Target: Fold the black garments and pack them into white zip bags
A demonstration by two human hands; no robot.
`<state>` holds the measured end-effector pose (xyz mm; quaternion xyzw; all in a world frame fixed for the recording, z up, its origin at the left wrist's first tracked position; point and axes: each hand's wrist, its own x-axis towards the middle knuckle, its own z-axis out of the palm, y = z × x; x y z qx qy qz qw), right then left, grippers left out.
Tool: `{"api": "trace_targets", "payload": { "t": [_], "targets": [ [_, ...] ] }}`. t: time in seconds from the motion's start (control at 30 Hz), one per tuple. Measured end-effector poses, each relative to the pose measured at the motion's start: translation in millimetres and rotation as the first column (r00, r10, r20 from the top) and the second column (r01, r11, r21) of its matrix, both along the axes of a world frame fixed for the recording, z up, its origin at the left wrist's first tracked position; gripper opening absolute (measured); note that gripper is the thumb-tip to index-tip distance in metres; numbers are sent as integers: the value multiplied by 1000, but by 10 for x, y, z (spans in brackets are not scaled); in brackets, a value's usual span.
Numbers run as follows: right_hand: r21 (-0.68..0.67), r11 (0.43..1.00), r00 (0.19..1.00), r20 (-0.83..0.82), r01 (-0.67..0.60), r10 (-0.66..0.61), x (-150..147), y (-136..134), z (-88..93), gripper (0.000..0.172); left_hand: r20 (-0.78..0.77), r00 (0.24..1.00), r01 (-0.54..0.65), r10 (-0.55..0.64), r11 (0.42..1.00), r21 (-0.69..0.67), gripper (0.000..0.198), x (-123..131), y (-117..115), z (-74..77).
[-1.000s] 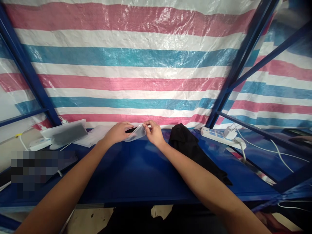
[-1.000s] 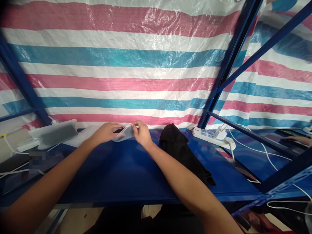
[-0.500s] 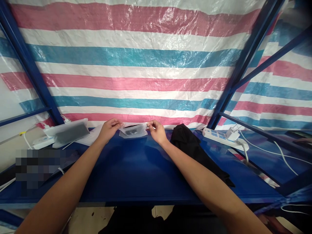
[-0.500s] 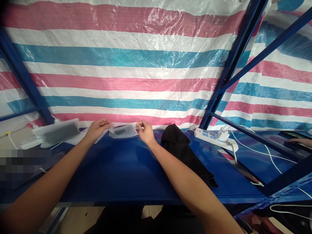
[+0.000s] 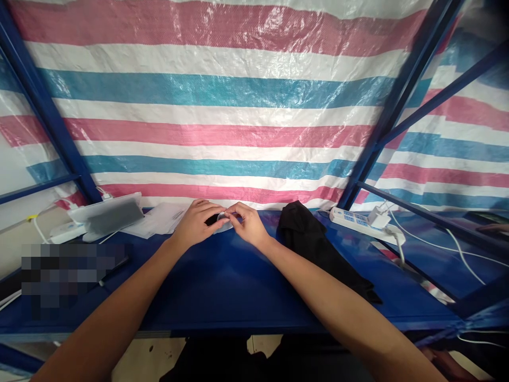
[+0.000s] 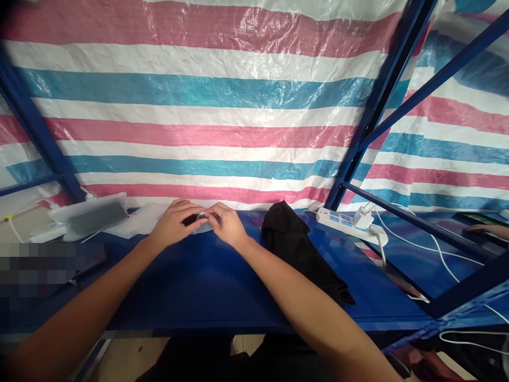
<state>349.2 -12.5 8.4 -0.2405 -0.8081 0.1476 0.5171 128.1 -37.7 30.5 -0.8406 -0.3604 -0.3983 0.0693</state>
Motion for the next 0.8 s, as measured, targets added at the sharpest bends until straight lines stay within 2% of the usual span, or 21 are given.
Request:
{"api": "trace_targets", "payload": {
  "t": [0.2, 0.37, 0.5, 0.63, 0.8],
  "targets": [
    [46, 999, 999, 43, 8, -10, 15, -6, 20, 17, -4, 1000, 17, -17, 999, 39, 28, -56, 52, 9],
    [10, 998, 998, 0, 65, -65, -27, 56, 2, 19, -84, 995, -51, 54, 998, 39, 27, -66, 44, 51],
    [-158, 982, 980, -149, 107, -130, 32, 196, -12, 26, -147, 978, -140, 147, 988, 61, 29, -218, 97, 73],
    [-303, 946, 935, -290, 114, -205, 195, 388, -11, 32, -131, 961, -237, 243, 970, 62, 29, -488, 203, 34],
    [-445, 896, 896, -394, 6, -202, 264, 521, -55, 44, 10, 965, -259, 262, 959, -117, 34, -579, 255, -59]
  ]
}}
